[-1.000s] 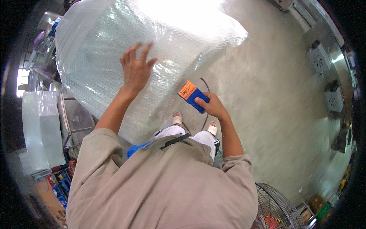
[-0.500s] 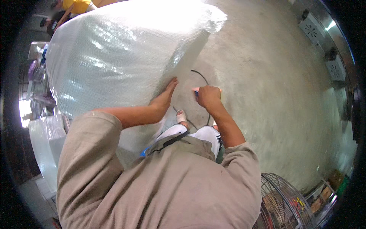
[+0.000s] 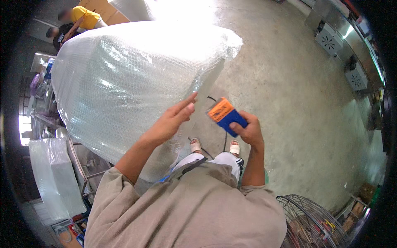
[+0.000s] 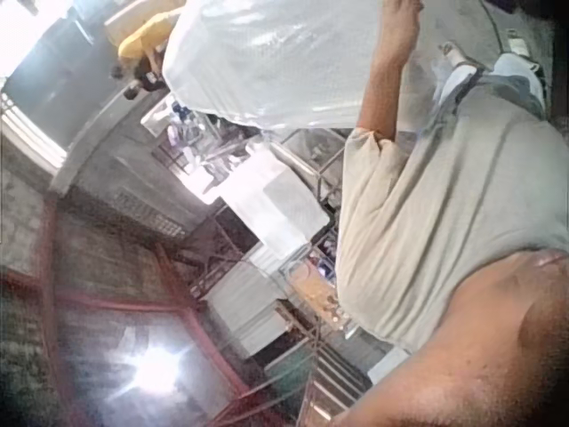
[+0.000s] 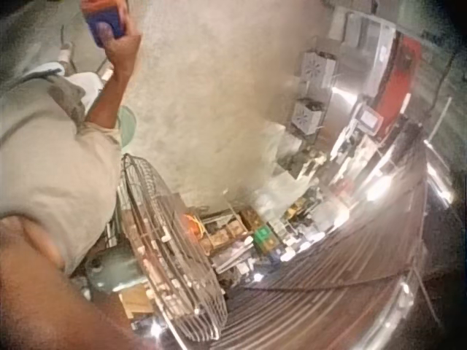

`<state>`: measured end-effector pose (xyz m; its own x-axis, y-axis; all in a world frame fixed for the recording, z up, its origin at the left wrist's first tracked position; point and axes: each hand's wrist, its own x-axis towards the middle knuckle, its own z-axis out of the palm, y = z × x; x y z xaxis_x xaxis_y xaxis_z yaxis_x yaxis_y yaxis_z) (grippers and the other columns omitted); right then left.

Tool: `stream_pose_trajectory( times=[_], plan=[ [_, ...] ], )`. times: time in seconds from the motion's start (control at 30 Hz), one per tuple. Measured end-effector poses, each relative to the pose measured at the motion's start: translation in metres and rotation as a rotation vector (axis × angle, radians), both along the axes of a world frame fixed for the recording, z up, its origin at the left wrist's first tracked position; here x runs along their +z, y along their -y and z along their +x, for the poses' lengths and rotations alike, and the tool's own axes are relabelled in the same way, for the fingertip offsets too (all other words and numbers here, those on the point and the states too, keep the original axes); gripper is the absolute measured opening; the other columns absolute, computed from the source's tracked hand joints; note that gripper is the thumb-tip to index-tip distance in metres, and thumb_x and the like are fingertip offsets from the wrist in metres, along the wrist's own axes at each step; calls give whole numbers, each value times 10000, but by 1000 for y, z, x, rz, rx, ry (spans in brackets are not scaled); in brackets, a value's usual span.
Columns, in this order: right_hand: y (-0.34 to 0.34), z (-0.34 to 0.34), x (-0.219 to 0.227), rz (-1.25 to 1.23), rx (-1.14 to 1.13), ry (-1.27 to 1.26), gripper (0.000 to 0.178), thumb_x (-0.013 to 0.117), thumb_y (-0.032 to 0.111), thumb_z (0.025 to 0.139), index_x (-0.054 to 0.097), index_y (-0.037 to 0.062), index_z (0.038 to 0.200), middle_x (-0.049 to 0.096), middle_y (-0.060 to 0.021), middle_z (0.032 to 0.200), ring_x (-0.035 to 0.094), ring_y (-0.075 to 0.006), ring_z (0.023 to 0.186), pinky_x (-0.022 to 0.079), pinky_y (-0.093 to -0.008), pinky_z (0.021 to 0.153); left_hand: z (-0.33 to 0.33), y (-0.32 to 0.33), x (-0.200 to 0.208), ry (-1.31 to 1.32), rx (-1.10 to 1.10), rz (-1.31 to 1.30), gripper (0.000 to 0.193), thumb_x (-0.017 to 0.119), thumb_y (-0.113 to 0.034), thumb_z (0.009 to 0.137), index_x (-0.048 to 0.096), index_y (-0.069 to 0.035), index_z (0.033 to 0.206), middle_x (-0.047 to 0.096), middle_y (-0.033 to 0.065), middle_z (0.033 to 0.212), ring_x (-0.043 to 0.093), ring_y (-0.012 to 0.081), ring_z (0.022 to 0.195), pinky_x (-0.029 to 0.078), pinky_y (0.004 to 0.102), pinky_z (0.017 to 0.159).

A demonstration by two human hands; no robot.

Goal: The person wraps a large rectangular object with bubble wrap and secures it using a handheld tape dispenser. They repeatedly pull the wrap, fold it over the object, and apply tape to seal the edges.

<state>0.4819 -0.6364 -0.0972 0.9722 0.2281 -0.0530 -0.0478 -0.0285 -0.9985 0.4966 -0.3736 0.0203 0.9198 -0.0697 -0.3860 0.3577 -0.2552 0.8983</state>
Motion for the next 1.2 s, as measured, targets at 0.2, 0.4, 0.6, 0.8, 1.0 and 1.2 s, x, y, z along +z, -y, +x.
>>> stream_pose_trajectory(
  times=[0.2,0.4,0.6,0.8,1.0,1.2],
  plan=[
    [-44,40,37,-24,202,242,565,838,360,806,667,-36,1172,727,-178,957,705,-201,812,554,-339,744,17,-30,10,66,-87,-158,407,603,-274,1031,627,40,1289,695,117,1196,667,187,1072,525,326,947],
    [-58,64,62,-122,266,286,537,816,393,828,665,-26,1128,719,-185,1025,712,-291,788,555,-356,738,45,-37,6,61,131,-155,273,651,-228,1002,716,36,1030,710,47,899,644,99,825,523,255,752],
    [-45,83,60,-192,323,101,529,739,483,877,686,36,1156,717,-182,982,705,-304,798,545,-388,762,95,-57,20,616,340,480,197,601,-149,1011,721,0,962,691,59,779,638,151,712,500,307,647],
    [-32,113,-16,-280,336,-85,537,723,487,878,711,49,1188,733,-174,902,712,-263,845,542,-375,800,133,-119,-23,975,194,1628,268,558,-208,1025,620,-105,1264,634,110,1183,533,240,1160,336,439,1039],
    [-36,130,-131,-219,433,-228,626,727,538,859,706,15,1202,746,-170,928,701,-228,830,535,-367,783,135,-92,-23,1085,225,1452,419,572,-206,1005,508,-94,1403,555,142,1347,482,311,1284,313,493,1084],
    [-43,131,-180,-3,446,-182,552,718,498,892,713,49,1212,742,-100,894,667,-162,786,532,-336,738,104,-9,-49,779,-1336,1176,694,634,-250,918,374,23,1500,381,202,1572,288,336,1500,139,452,1266]
  ],
)
